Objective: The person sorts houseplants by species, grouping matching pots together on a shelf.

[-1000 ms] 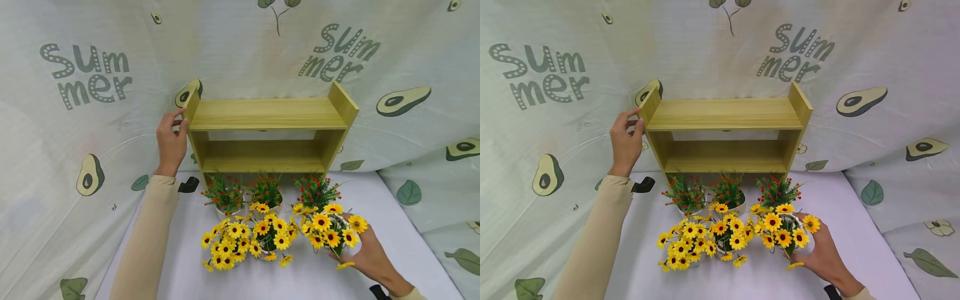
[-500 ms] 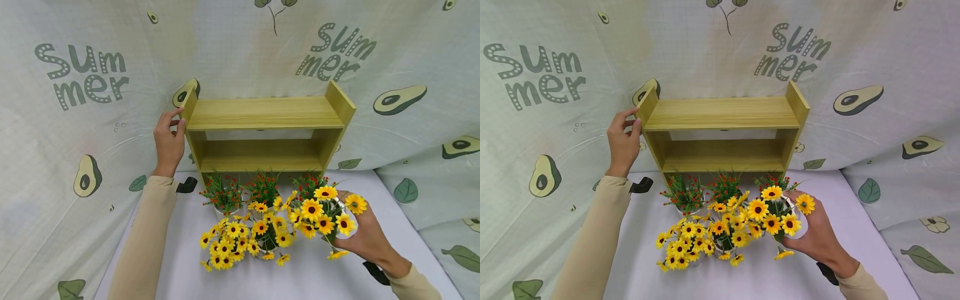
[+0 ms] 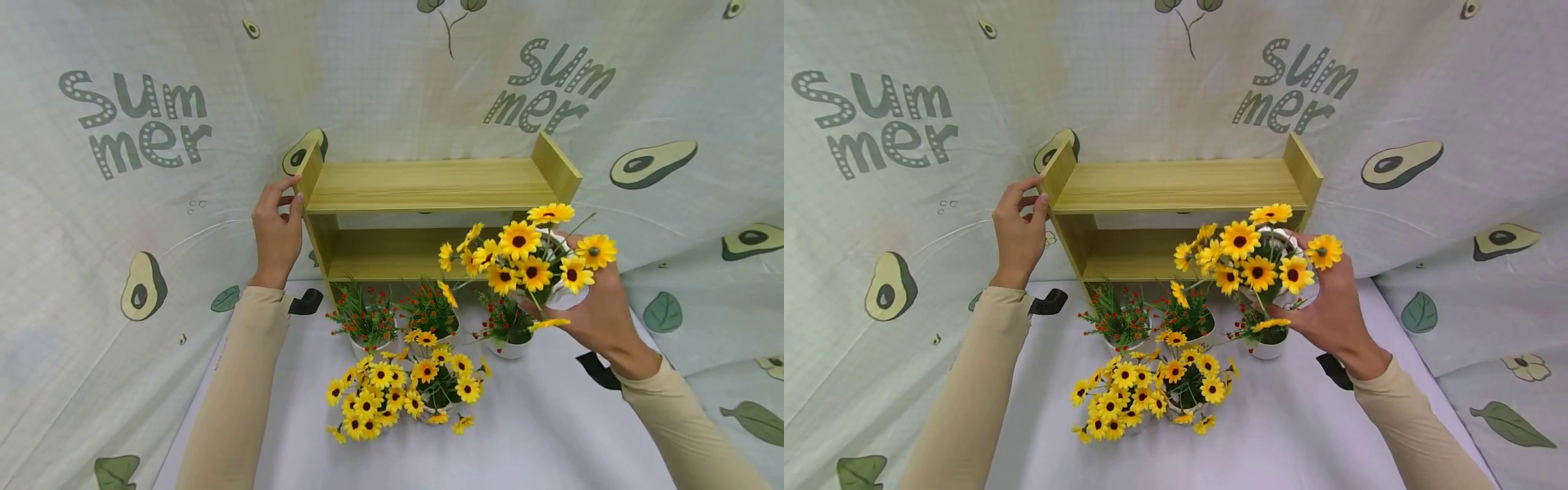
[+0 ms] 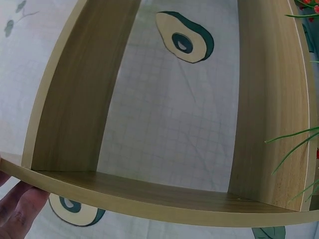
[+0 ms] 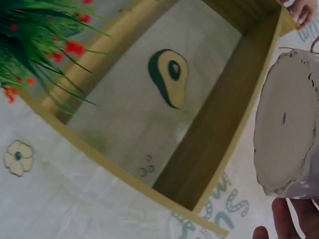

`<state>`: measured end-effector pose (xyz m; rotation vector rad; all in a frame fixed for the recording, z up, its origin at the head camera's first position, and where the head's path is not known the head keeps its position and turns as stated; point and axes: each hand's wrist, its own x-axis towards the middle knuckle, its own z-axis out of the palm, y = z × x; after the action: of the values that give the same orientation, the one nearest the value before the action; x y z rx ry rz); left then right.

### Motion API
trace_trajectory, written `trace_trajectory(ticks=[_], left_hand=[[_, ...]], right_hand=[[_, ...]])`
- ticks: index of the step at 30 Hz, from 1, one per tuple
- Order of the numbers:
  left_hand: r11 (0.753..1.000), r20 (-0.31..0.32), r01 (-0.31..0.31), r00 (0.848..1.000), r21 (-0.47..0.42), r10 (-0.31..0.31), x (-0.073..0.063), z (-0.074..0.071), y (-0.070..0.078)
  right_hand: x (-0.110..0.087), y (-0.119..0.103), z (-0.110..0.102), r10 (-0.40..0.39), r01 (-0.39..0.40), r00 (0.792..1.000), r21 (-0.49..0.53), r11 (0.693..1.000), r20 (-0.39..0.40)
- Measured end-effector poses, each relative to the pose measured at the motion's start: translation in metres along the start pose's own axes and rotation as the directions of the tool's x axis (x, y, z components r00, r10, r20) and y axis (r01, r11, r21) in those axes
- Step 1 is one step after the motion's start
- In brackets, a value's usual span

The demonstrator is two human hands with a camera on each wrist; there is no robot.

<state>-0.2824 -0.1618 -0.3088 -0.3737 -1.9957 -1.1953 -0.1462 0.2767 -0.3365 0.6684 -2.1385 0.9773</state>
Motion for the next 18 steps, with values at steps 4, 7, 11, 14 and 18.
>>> trace_trajectory(ticks=[4,7,11,14,18], left_hand=[[1.000,0.002,0.000,1.000,0.001,0.000,0.000,0.000,0.000],[1.000,0.002,0.003,1.000,0.002,-0.003,0.000,0.000,0.000],[1.000,0.003,0.009,1.000,0.002,-0.009,0.000,0.001,0.000],[1.000,0.004,0.012,1.000,0.001,-0.012,0.000,0.001,0.000],[1.000,0.003,0.001,1.000,0.002,-0.001,-0.001,0.000,0.001]], right_hand=[[0.026,-0.003,0.002,0.025,-0.026,0.999,-0.014,1.000,-0.042],[0.044,-0.004,0.004,0.042,-0.046,0.995,-0.042,0.998,-0.085],[0.069,-0.002,0.009,0.067,-0.076,0.988,-0.063,0.995,-0.140],[0.087,0.001,0.014,0.093,-0.109,0.980,-0.083,0.991,-0.178],[0.108,0.006,0.023,0.136,-0.166,0.967,-0.128,0.978,-0.216]])
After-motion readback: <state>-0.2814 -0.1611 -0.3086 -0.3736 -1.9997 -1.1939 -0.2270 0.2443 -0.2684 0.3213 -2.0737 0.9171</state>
